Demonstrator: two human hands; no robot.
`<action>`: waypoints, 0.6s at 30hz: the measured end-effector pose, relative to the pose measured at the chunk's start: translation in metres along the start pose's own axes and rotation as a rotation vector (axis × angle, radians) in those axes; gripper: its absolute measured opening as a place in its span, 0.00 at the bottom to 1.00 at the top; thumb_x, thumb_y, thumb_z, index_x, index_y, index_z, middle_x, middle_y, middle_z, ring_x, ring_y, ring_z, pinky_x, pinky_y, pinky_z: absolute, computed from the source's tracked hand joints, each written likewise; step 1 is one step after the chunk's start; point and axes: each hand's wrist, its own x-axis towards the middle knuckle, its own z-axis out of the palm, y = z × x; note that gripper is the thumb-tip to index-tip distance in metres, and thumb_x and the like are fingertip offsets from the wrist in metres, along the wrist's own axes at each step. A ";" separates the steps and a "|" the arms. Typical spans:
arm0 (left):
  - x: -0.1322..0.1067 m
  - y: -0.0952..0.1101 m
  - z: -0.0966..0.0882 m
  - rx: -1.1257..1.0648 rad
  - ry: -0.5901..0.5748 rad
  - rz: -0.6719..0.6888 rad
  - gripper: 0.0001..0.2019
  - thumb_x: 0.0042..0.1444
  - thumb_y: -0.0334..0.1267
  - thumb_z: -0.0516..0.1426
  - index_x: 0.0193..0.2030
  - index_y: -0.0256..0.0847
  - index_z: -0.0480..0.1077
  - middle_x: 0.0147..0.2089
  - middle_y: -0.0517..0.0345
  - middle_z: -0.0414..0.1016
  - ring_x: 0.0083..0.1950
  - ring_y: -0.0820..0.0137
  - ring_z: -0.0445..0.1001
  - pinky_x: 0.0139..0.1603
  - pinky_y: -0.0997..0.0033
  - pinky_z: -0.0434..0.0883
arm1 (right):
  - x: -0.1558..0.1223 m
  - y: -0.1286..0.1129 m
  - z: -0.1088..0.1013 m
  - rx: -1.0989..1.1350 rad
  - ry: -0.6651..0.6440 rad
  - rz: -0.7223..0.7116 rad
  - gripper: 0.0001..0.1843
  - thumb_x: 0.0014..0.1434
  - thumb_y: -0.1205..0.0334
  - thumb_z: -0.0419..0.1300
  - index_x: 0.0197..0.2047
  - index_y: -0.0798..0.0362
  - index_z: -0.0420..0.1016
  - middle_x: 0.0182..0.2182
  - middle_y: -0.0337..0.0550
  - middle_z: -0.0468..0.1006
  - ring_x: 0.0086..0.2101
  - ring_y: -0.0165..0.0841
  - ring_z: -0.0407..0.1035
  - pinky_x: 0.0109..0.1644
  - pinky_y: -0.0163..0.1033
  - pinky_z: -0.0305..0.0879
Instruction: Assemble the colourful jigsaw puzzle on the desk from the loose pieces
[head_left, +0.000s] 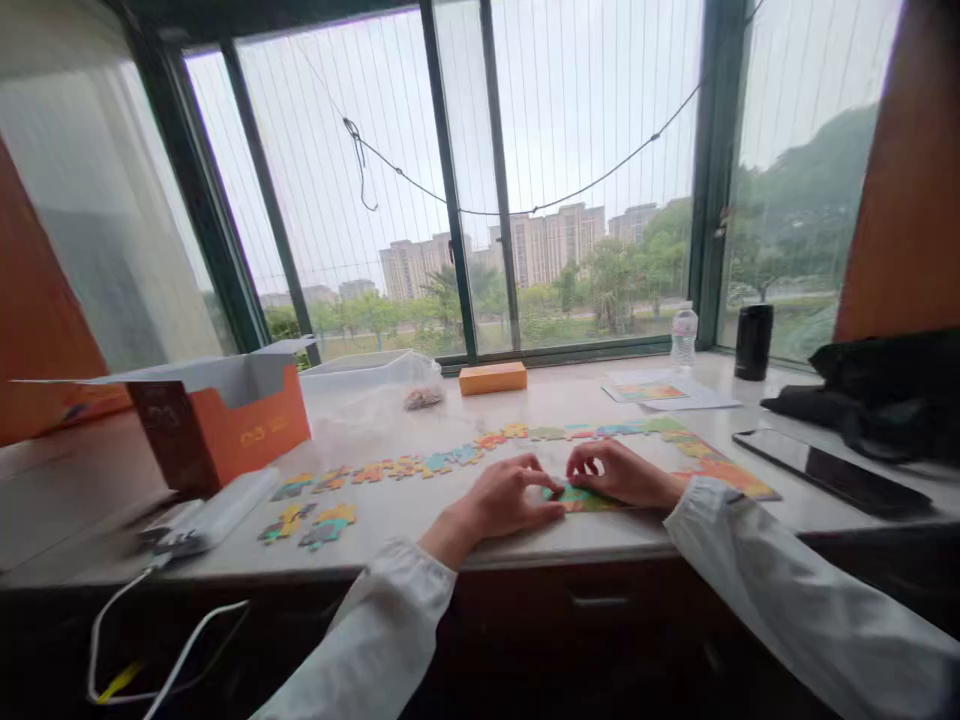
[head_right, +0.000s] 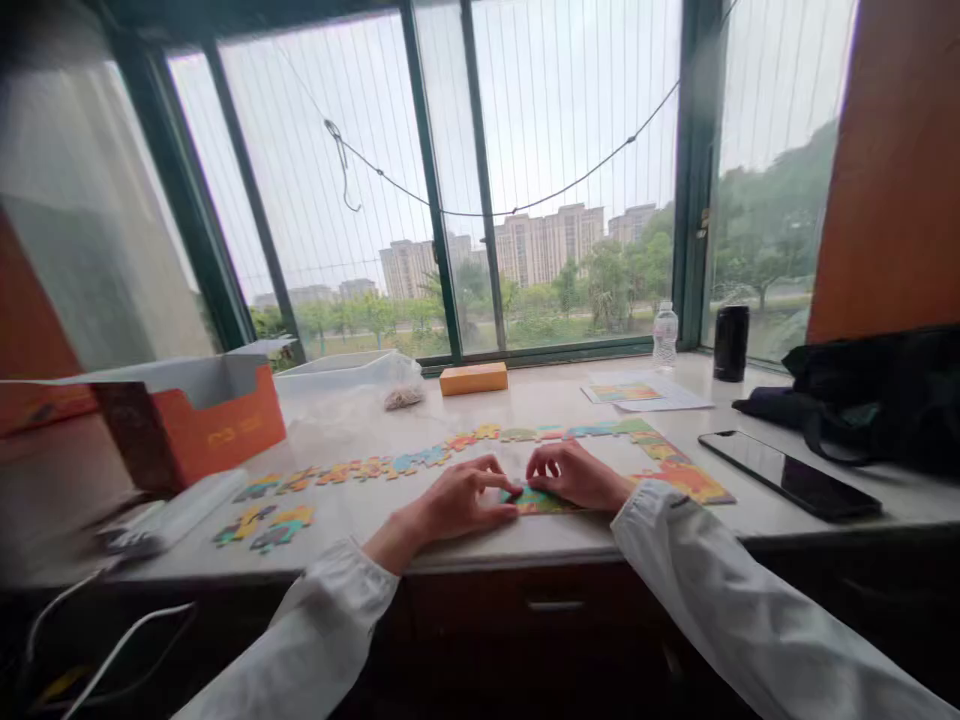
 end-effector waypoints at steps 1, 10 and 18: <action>0.000 0.000 0.000 -0.002 -0.002 0.002 0.16 0.59 0.53 0.61 0.51 0.53 0.79 0.46 0.58 0.75 0.45 0.68 0.76 0.48 0.71 0.70 | 0.000 -0.001 -0.001 -0.001 0.029 -0.005 0.08 0.60 0.57 0.62 0.36 0.51 0.78 0.28 0.39 0.76 0.30 0.30 0.69 0.36 0.36 0.65; 0.001 0.004 -0.004 0.045 -0.023 0.028 0.17 0.62 0.55 0.58 0.50 0.52 0.79 0.46 0.58 0.76 0.45 0.68 0.76 0.49 0.71 0.70 | -0.001 -0.005 -0.003 -0.015 0.009 0.011 0.08 0.60 0.57 0.61 0.39 0.51 0.78 0.29 0.39 0.76 0.31 0.31 0.70 0.38 0.37 0.66; 0.007 -0.001 0.000 0.147 -0.037 0.023 0.16 0.60 0.56 0.59 0.46 0.51 0.81 0.42 0.57 0.78 0.40 0.70 0.76 0.43 0.72 0.70 | -0.001 0.001 0.000 0.049 -0.088 0.019 0.14 0.62 0.50 0.58 0.41 0.51 0.77 0.33 0.42 0.76 0.33 0.33 0.70 0.39 0.38 0.67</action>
